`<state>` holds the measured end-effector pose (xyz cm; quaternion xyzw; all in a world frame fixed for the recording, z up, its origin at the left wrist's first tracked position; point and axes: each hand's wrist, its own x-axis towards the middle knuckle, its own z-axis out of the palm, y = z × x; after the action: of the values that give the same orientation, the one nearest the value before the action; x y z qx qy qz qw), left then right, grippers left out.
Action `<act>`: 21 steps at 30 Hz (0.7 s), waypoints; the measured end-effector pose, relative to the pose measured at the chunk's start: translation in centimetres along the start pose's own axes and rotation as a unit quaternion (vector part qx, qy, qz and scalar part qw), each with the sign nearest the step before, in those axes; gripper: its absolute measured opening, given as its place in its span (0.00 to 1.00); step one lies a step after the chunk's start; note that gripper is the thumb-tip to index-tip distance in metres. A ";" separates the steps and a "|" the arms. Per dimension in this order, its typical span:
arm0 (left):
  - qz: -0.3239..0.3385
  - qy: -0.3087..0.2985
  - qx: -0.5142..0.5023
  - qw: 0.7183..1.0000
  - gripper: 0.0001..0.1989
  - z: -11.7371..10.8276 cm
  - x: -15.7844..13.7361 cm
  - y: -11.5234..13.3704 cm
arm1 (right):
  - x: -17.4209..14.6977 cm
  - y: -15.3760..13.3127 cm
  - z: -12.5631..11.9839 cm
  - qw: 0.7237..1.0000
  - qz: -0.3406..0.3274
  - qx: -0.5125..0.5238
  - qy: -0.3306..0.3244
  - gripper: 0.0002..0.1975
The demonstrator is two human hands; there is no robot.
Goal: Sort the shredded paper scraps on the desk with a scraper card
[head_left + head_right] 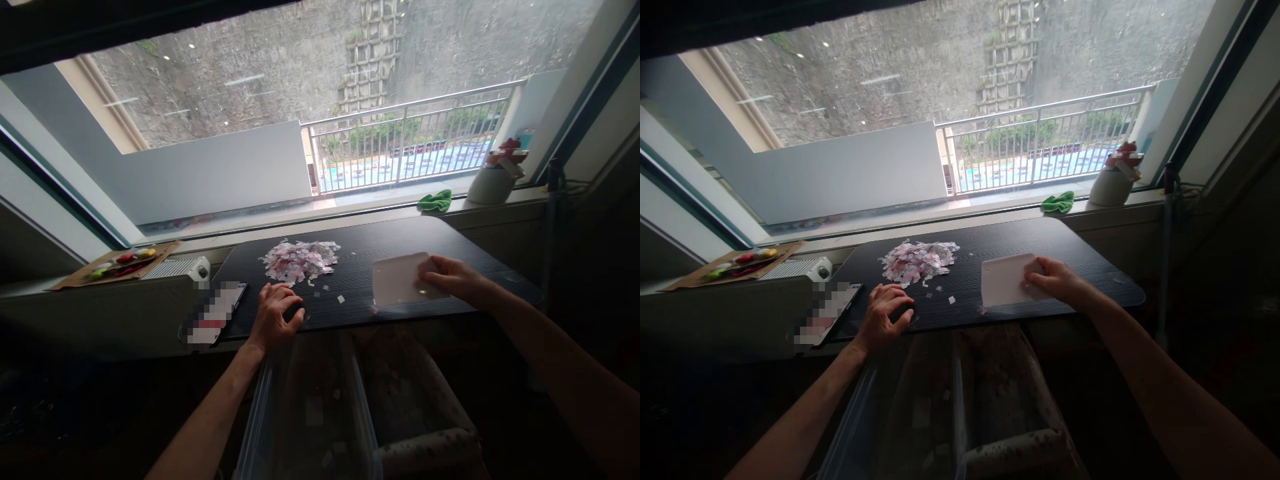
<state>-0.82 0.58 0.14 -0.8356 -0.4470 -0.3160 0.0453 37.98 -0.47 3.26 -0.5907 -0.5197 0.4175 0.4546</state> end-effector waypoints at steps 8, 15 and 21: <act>-0.006 -0.002 -0.005 1.000 0.08 -0.2 0.1 0.4 | -0.8 -2.4 6.7 0.994 -0.061 -0.089 -0.004 0.04; -0.012 0.008 -0.014 1.000 0.09 -0.1 0.1 0.2 | 0.2 -2.7 4.7 0.999 -0.029 -0.019 0.005 0.06; -0.004 0.004 -0.009 1.000 0.09 -0.1 0.1 0.3 | 0.1 0.0 -0.4 0.999 0.036 0.011 0.033 0.06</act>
<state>-0.61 0.43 0.34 -0.8331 -0.4470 -0.3233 0.0389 38.36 -0.36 3.30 -0.6175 -0.4780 0.4197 0.4627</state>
